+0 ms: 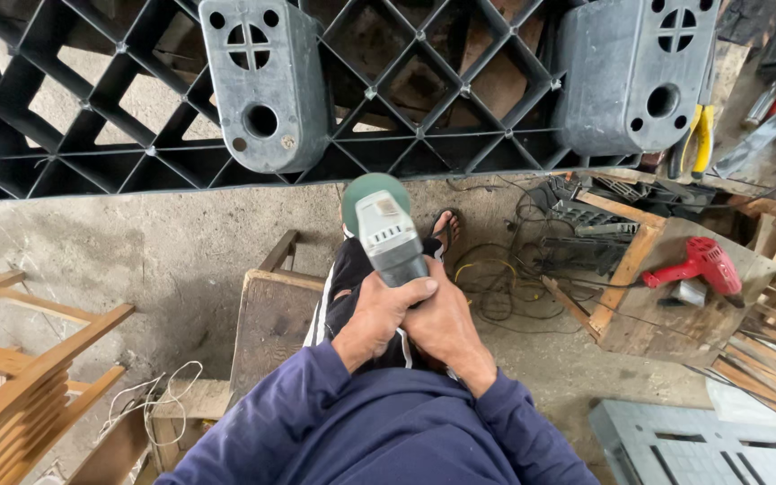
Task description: The person uses a chisel to pry and separate sections of a black plastic crate. They then use a power sander to smooth the edges of the crate. The person continues to use the chisel to remove more sections of the crate.
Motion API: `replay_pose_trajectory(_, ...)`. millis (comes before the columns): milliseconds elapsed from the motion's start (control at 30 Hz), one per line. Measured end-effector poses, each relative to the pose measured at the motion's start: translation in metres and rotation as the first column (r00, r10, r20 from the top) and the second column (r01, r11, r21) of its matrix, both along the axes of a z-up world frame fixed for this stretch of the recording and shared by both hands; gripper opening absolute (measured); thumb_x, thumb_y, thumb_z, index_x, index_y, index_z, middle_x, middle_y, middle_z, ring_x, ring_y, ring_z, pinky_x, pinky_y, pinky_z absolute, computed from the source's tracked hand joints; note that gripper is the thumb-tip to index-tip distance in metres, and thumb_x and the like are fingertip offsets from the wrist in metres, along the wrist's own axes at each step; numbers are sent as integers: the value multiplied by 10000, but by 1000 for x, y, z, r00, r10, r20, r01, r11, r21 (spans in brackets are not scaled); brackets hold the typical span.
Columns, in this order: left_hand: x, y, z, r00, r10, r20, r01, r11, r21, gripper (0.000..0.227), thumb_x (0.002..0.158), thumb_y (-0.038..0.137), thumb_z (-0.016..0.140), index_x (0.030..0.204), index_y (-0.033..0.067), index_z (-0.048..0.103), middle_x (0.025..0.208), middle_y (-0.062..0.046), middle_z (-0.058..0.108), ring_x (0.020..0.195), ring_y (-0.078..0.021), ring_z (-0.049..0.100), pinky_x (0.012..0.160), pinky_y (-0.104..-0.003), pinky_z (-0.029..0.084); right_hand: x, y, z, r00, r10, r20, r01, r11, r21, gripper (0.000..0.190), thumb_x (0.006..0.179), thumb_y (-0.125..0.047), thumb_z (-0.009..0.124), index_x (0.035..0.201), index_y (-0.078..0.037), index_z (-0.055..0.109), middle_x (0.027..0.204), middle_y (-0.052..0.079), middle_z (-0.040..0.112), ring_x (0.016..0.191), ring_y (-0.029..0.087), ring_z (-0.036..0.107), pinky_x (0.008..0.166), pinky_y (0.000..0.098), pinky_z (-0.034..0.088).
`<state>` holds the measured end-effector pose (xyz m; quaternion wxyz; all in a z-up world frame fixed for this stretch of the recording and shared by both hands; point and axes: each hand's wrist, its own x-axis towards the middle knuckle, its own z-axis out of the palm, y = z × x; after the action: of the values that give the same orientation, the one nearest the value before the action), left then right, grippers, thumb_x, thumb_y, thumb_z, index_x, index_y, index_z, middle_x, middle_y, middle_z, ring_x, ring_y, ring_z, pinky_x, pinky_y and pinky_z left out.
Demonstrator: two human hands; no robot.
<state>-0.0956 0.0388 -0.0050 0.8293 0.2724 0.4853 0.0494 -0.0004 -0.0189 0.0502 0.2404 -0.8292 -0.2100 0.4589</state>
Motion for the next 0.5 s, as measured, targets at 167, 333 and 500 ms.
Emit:
replay_pose_trajectory(167,1,1,3,999,8,53,-6,999,-35,418,780,150,809,1148,-6,686,1044,-79,735,943,-168,697,878,-335,565,0,-2,-1,1000,-14,19,14,1000,-10,689,763,-309,743,1355,-50,506,1092,250,718,1039,438,692,849,469,551)
replay_pose_trajectory(333,38,-10,-1,988,-114,105,116,993,-12,398,770,146,806,1123,-11,709,1031,-84,749,935,-177,709,875,-330,570,22,-29,-7,989,-116,88,116,993,1,658,771,-282,736,1352,-58,523,1088,247,728,1050,417,704,862,454,549)
replay_pose_trajectory(500,76,-28,-2,972,-195,133,193,981,25,435,763,168,819,1137,-20,704,1034,-100,750,933,-184,710,862,-333,570,49,-57,-14,965,-229,131,231,973,-3,656,752,-234,750,1341,-55,524,1099,227,724,1039,373,726,858,433,556)
